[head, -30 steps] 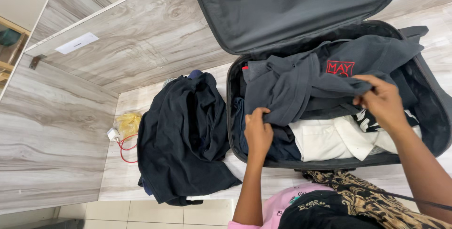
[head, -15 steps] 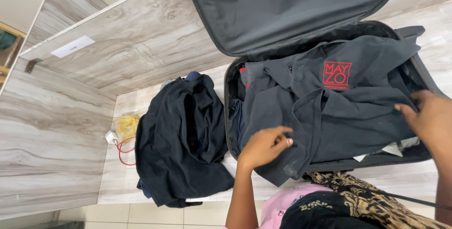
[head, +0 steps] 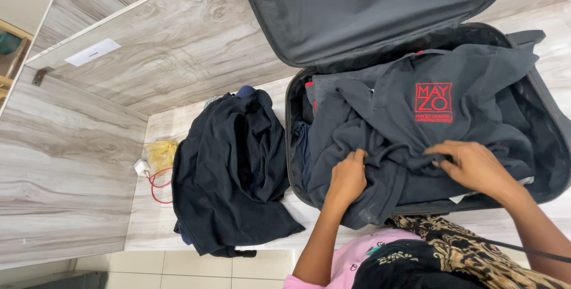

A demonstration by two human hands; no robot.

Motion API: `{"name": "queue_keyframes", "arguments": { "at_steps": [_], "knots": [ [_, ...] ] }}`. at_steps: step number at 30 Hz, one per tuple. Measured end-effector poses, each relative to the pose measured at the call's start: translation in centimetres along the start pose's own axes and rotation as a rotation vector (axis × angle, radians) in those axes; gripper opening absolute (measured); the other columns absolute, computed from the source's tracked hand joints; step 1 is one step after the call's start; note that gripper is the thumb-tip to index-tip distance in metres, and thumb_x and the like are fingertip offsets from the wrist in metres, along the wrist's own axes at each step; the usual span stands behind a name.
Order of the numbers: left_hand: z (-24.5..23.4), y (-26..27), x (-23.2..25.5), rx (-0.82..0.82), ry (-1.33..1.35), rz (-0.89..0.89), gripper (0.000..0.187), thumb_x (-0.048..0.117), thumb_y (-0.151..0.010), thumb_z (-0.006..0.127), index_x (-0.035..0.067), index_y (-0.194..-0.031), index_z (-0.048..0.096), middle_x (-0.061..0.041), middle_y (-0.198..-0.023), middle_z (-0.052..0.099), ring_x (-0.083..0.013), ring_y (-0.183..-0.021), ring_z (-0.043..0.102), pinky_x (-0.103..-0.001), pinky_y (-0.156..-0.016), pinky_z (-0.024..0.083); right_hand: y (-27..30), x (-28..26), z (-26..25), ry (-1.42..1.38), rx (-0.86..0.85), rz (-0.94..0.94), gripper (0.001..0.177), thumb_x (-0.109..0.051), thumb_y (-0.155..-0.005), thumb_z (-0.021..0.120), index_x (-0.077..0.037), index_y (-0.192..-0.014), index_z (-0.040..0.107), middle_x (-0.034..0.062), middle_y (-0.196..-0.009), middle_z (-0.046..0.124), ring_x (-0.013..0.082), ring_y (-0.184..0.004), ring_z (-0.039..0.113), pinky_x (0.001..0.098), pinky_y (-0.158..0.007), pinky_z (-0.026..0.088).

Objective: The person folds and packs various clothing items, including black pants, a dark polo shirt, and a red jacket, into an open suitcase. They arrange the clothes by hand, smoothing and stacking them inside the luggage.

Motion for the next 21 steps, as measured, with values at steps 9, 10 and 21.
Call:
{"name": "queue_keyframes", "arguments": {
  "at_steps": [9, 10, 21],
  "knots": [
    [-1.4, 4.2, 5.3, -0.313, 0.106, 0.358, 0.021, 0.015, -0.086, 0.062, 0.011, -0.102, 0.075, -0.012, -0.095, 0.075, -0.0354, -0.091, 0.071, -0.047, -0.08, 0.054, 2.3, -1.9, -2.6, 0.305, -0.39, 0.131, 0.052, -0.039, -0.076, 0.088, -0.031, -0.125, 0.074, -0.0028, -0.102, 0.081, 0.0207, -0.097, 0.078, 0.0356, -0.088, 0.06],
    [-1.2, 4.2, 5.4, -0.376, 0.135, 0.376, 0.021, 0.018, -0.085, 0.063, 0.012, -0.101, 0.075, -0.011, -0.09, 0.074, -0.0344, -0.087, 0.071, -0.046, -0.077, 0.054, 1.8, -3.2, -3.5, 0.189, -0.267, 0.104, 0.051, -0.04, -0.076, 0.086, -0.028, -0.124, 0.073, 0.0003, -0.097, 0.08, 0.0217, -0.092, 0.076, 0.0371, -0.083, 0.061],
    [-3.1, 4.4, 6.3, -0.397, 0.458, 0.297, 0.03, 0.042, -0.091, 0.073, 0.014, -0.102, 0.079, -0.004, -0.084, 0.073, -0.0174, -0.073, 0.069, -0.032, -0.069, 0.055, -2.6, -5.2, 2.7, -0.146, 0.305, -0.148, 0.024, -0.026, -0.087, 0.073, -0.009, -0.103, 0.075, 0.0073, -0.081, 0.074, 0.0217, -0.062, 0.066, 0.0356, -0.06, 0.052]
  ]
}}
Point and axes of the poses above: each hand's wrist, its own y-axis away from the middle knuckle, its own z-axis out of the palm, x = y × z, the point moved 5 cm from there along -y, towards the middle knuckle
